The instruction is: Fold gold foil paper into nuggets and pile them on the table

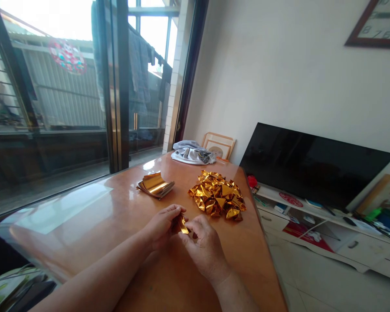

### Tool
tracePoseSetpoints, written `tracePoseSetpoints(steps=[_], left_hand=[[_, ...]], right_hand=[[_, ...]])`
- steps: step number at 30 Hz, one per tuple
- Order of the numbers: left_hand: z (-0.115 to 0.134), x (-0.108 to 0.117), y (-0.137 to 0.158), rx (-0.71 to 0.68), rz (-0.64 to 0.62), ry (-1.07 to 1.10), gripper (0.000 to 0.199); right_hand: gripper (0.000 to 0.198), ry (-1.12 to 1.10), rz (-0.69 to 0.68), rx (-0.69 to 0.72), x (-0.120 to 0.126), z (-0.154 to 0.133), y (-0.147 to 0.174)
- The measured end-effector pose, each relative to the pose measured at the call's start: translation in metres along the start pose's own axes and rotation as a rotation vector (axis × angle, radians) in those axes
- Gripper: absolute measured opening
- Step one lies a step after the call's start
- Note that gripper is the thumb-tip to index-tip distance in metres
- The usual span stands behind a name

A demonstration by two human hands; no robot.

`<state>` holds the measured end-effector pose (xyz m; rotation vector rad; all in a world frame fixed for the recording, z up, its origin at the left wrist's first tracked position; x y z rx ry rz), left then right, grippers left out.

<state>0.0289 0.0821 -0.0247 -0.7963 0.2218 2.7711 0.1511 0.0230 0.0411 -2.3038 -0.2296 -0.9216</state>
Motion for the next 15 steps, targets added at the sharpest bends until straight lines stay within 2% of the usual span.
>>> tracePoseSetpoints(steps=[9,15], left_hand=[[-0.001,0.0002,-0.0022,0.006,-0.016,0.073,0.02],[-0.0017,-0.0022,-0.0006,0.023,-0.03,0.089,0.017]], right_hand=[[0.016,0.015,0.017,0.007,-0.0002,-0.0015,0.0003],[0.011,0.027,0.0,0.009,0.001,-0.0041,-0.0008]])
Point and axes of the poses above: each hand's wrist, its own y-axis away from the middle knuckle, its own x-axis out of the back of the hand, z = x × y, the point moved 8 cm from there along -y, towards the middle knuckle, and after that the axes turned 4 degrees about -z, right-handed, at the moved point
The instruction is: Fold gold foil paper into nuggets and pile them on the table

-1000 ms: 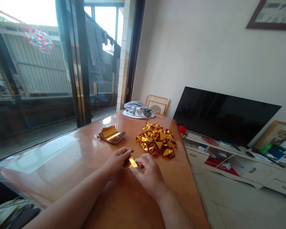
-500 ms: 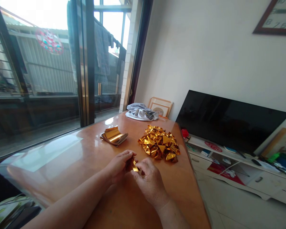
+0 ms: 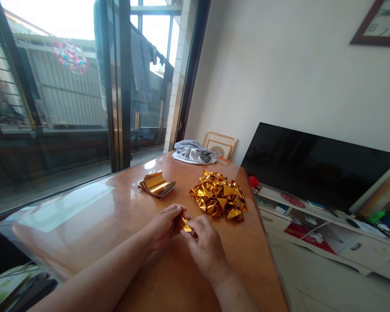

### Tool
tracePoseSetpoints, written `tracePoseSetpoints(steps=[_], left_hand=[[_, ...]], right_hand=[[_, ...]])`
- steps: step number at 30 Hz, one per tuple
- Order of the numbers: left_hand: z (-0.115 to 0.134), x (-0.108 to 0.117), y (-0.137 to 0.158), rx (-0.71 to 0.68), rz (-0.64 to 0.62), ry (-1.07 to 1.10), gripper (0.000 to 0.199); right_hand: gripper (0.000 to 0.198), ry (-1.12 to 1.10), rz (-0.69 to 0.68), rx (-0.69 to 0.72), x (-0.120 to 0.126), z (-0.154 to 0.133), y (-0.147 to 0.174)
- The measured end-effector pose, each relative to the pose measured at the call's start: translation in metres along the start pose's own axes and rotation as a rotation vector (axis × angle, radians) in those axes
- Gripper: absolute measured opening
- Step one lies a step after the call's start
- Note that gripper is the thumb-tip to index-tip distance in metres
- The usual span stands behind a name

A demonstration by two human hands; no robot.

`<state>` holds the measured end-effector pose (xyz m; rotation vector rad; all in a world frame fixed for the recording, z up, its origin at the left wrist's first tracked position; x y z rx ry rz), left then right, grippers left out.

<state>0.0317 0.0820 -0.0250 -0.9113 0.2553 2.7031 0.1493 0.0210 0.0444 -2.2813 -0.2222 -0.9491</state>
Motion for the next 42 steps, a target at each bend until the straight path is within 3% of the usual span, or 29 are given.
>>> tracePoseSetpoints(steps=[13,19,33,42], left_hand=[[0.001,-0.004,0.002,0.018,-0.013,0.016,0.01],[0.005,0.002,0.0,-0.006,0.045,0.031,0.006],[0.008,0.0,0.002,0.003,0.019,0.006,0.006],[0.009,0.006,-0.001,-0.006,0.059,0.027,0.007]], right_hand=[[0.009,0.05,0.045,-0.014,0.005,0.009,-0.001],[0.016,-0.012,0.021,-0.021,0.004,0.01,-0.001],[0.006,-0.021,0.023,-0.024,0.008,0.006,-0.003],[0.017,-0.043,-0.017,-0.005,0.005,0.009,-0.003]])
Point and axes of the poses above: each hand's wrist, its own y-axis away from the middle knuckle, its own x-axis out of the back of the hand, z = x × y, the point moved 8 cm from there along -y, towards the middle knuckle, and after that the axes turned 4 degrees about -z, right-handed, at the moved point
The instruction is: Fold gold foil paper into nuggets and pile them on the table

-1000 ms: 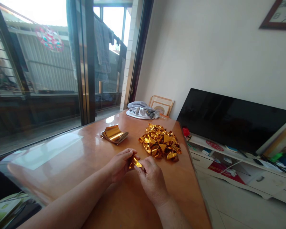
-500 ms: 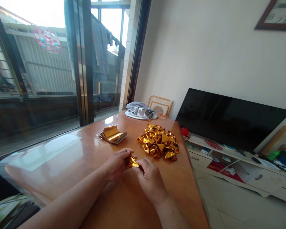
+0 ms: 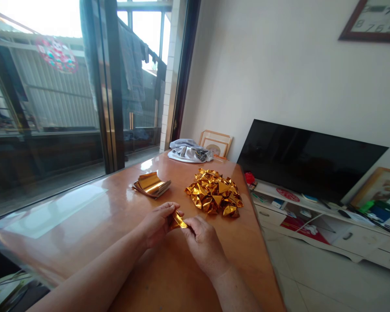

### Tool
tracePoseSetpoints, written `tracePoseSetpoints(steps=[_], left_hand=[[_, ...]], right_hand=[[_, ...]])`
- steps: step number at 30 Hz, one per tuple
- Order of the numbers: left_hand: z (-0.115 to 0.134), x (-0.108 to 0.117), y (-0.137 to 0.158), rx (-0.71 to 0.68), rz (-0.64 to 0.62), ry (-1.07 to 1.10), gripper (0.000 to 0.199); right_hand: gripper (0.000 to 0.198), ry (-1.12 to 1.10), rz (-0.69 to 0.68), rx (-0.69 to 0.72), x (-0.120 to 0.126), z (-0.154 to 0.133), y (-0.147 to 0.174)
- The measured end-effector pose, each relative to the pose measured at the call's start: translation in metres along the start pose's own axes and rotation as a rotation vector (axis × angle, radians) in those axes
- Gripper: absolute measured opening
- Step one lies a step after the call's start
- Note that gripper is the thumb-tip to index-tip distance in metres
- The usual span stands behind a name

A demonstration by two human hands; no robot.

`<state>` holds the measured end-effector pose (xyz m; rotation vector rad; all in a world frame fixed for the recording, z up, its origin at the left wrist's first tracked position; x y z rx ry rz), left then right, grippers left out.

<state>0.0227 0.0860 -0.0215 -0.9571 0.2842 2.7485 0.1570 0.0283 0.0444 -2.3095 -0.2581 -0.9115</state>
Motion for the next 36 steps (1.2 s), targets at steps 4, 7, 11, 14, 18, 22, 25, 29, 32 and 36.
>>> tracePoseSetpoints(steps=[4,7,11,14,18,22,25,29,32,36], left_hand=[[-0.003,-0.002,0.001,0.01,-0.016,-0.011,0.007],[-0.003,-0.003,0.001,0.015,-0.026,-0.011,0.006],[-0.002,-0.002,0.002,0.004,-0.027,0.001,0.006],[-0.003,-0.003,0.002,0.003,-0.038,-0.003,0.005],[-0.002,0.0,0.0,-0.005,-0.018,0.015,0.006],[0.002,0.008,-0.004,-0.028,0.024,0.037,0.008],[0.007,0.009,-0.004,-0.076,0.007,0.006,0.012],[0.021,-0.001,0.002,-0.226,-0.05,-0.158,0.021],[0.033,-0.014,0.011,-0.336,-0.117,-0.307,0.024],[0.039,-0.025,0.017,-0.398,-0.168,-0.47,0.025]], right_hand=[[0.017,0.004,0.016,-0.004,0.003,-0.002,0.0],[0.02,0.006,0.02,-0.011,0.003,-0.002,0.0],[0.018,0.002,0.036,-0.024,0.004,-0.001,-0.001],[0.017,0.0,0.048,-0.043,0.004,0.002,0.0],[0.018,-0.076,0.057,-0.09,0.001,0.009,0.0],[0.032,-0.234,0.063,-0.225,-0.004,0.02,0.003],[0.024,-0.36,0.128,-0.389,-0.004,0.033,0.007],[0.042,-0.645,0.115,-0.67,-0.02,0.049,0.016],[0.042,-0.858,0.086,-0.737,-0.034,0.049,0.017],[0.027,-0.979,0.155,-0.686,-0.036,0.048,0.014]])
Point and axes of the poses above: each hand's wrist, its own y-axis away from the middle knuckle, its own x-axis out of the back of the hand, z = x × y, the point moved 8 cm from there along -y, towards the middle knuckle, and after that the axes turned 4 degrees about -z, right-handed, at the moved point
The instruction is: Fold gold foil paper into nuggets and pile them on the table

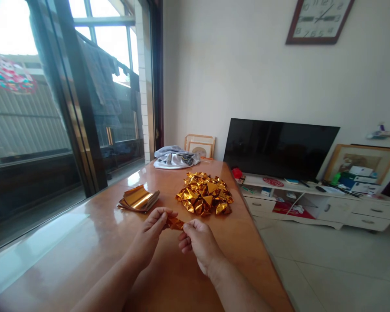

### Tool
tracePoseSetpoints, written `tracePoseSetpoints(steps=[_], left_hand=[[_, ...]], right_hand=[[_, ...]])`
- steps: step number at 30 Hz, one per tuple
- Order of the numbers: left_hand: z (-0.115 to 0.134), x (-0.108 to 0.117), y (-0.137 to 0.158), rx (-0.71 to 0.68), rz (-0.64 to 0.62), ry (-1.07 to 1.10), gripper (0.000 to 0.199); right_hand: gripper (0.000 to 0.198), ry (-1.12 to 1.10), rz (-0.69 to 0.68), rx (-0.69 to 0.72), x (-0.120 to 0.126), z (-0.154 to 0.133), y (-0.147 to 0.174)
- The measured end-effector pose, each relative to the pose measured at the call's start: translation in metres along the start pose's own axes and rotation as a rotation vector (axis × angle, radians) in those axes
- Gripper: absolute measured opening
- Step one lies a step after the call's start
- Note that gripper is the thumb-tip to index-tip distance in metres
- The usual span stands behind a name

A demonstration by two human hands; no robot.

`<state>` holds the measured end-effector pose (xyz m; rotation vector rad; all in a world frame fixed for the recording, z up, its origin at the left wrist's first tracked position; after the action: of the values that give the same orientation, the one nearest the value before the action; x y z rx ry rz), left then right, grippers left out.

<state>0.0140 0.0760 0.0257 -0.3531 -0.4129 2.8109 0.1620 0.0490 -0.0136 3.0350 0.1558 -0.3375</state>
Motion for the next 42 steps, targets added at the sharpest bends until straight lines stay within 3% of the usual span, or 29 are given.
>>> tracePoseSetpoints(steps=[5,9,15,27,35,42], left_hand=[[-0.008,0.008,0.0,0.034,0.098,-0.149,0.03],[-0.023,0.014,0.003,0.152,0.166,-0.156,0.04],[-0.03,0.008,0.004,0.237,0.101,-0.125,0.032],[-0.028,0.002,0.002,0.211,0.032,-0.175,0.031],[-0.027,0.002,0.004,0.224,0.065,-0.107,0.032],[-0.036,0.009,0.001,0.244,0.108,-0.135,0.034]], right_hand=[[0.025,0.1,0.099,0.126,0.011,-0.007,-0.005],[0.025,0.233,0.165,0.216,0.019,-0.01,-0.008],[0.026,0.331,0.189,0.284,0.023,-0.011,-0.009],[0.024,0.397,0.18,0.314,0.024,-0.015,-0.009],[0.029,0.358,0.214,0.291,0.031,-0.013,-0.011],[0.02,0.441,0.254,0.233,0.035,-0.012,-0.011]])
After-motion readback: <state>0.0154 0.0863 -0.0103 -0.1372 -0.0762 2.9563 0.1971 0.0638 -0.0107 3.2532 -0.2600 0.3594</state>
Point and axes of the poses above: each hand's wrist, its own y-axis away from the middle knuckle, its own x-axis out of the back of the hand, z = x × y, the point moved 8 cm from there along -y, towards the middle knuckle, and after that the axes turned 4 degrees about -z, right-handed, at the moved point
